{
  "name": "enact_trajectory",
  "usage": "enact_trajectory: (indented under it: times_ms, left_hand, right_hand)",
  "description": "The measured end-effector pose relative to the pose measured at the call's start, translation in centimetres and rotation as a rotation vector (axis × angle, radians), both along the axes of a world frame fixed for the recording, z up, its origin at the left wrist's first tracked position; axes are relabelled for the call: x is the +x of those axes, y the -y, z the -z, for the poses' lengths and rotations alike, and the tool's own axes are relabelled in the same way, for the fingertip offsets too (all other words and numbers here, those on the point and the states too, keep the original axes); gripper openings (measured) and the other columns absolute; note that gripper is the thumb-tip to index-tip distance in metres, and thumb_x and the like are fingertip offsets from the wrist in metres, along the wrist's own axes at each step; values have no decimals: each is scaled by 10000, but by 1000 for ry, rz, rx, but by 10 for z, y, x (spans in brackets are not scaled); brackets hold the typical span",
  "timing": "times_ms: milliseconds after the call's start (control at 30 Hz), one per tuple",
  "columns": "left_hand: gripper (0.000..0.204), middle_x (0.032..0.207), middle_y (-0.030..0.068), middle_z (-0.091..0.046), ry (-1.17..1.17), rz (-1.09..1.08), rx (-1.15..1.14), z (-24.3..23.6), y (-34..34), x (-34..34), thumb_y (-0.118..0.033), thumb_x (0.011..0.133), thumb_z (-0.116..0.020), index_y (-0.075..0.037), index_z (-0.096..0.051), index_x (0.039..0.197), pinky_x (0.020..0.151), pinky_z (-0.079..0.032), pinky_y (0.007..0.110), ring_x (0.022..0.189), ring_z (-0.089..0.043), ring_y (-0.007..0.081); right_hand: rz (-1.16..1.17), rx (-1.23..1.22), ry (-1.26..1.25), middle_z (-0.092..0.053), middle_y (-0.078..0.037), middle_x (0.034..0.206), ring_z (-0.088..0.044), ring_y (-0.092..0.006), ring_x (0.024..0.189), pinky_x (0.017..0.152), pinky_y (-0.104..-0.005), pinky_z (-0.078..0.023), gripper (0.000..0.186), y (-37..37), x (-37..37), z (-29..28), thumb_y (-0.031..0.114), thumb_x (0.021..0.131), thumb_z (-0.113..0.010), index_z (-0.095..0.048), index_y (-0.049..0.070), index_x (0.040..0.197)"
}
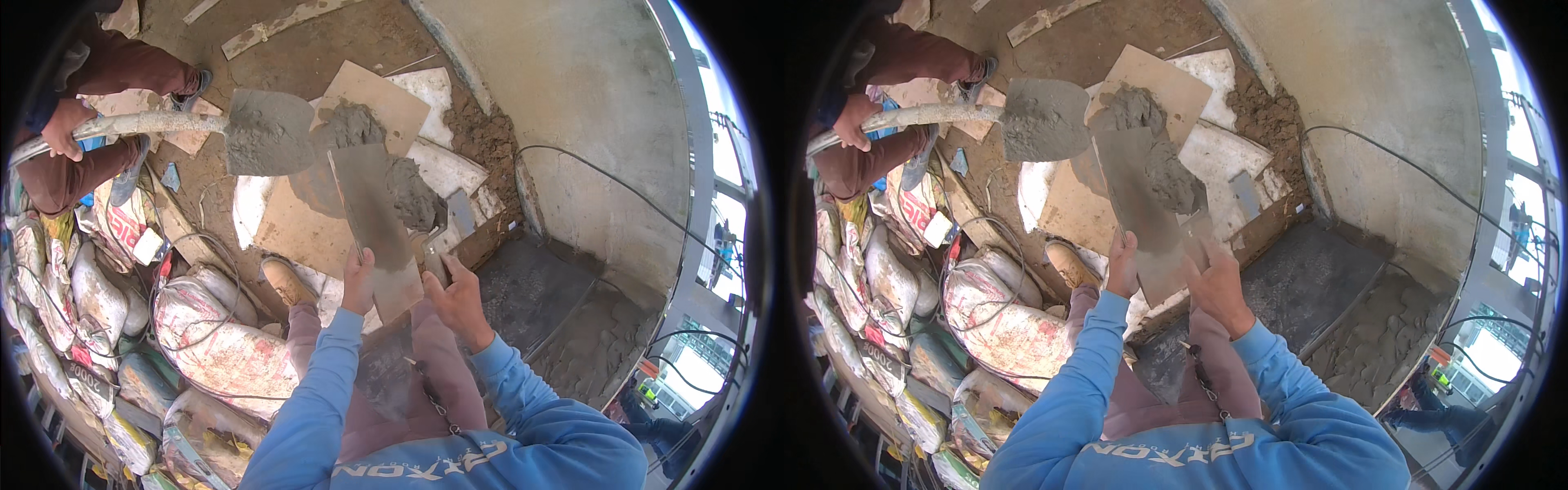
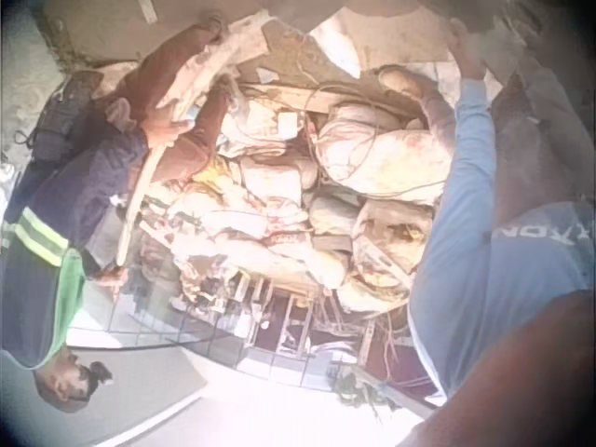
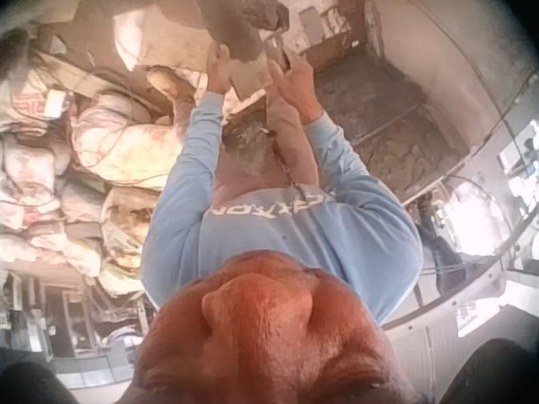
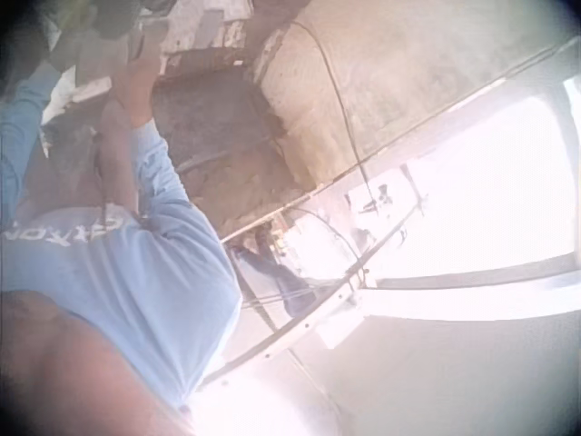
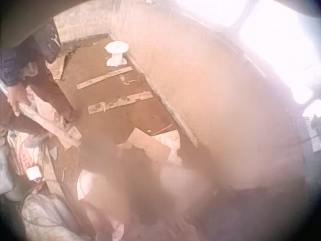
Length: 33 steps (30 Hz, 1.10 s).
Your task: The person scoops cement from a pile using a trowel and applies it to a wall surface, smoothing it with a hawk. The person repeatedly transfers cement from the hawk to the wall and smooths the surface.
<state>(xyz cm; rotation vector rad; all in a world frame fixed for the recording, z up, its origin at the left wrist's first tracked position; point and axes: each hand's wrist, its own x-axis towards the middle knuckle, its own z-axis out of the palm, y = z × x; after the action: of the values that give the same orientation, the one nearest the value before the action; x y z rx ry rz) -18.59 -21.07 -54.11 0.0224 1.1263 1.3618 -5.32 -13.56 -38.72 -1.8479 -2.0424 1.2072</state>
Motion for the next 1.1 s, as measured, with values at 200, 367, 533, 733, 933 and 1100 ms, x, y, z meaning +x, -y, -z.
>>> enact_trajectory:
  times_ms: [200, 367, 533, 733, 933, 1100]
  left_hand:
    - [523, 1420, 114, -506, 312, -45, 216, -122, -27, -57, -398, 1069, -405, -72, -352, 1474, 1035, -486, 460, 1245, -553, 279]
    - [533, 1421, 112, -511, 343, -32, 382, -256, -25, -96, -436, 1068, -381, -87, -365, 1471, 1043, -479, 460, 1255, -549, 291]
    - [547, 1423, 116, -514, 213, 134, 486, -376, -29, -135, -441, 1068, -380, -70, -371, 1469, 1047, -476, 462, 1256, -549, 294]
    - [538, 1396, 128, -541, 364, 343, 437, -461, -9, -128, -420, 1070, -393, -34, -426, 1443, 1021, -494, 432, 1217, -577, 284]
    - [498, 1259, 75, -627, 257, 400, 416, -541, 13, -77, -423, 1062, -439, -26, -533, 1347, 956, -504, 349, 1085, -619, 197]
    - [490, 1240, 85, -637, 224, 392, 425, -541, -5, -32, -427, 1058, -446, -23, -546, 1316, 931, -513, 351, 1046, -629, 209]
  right_hand:
    - [166, -86, -35, -590, -309, 1256, -595, -397, 1184, 985, -426, -470, 569, 73, -85, -138, 148, 863, -665, -489, -92, 1348]
    - [117, 360, -198, -612, -294, 1163, -623, -432, 1047, 880, -461, -494, 491, 128, -83, -259, 129, 857, -679, -539, -88, 1274]
    - [-63, 262, -388, -631, -160, 911, -589, -265, 798, 740, -365, -490, 364, 93, -39, -383, 97, 826, -696, -598, -3, 1162]
    - [-500, 498, -354, -532, -76, 660, -486, -170, 538, 530, -305, -416, 182, 16, 41, -423, 36, 758, -690, -629, 37, 930]
    - [-639, 785, -204, -586, -121, 725, -583, -290, 571, 531, -369, -477, 372, -30, 95, -412, 39, 669, -671, -626, 60, 1037]
    - [-598, 1263, -239, -581, -94, 749, -615, -301, 616, 529, -405, -497, 401, -66, 119, -371, 45, 664, -709, -593, 36, 1048]
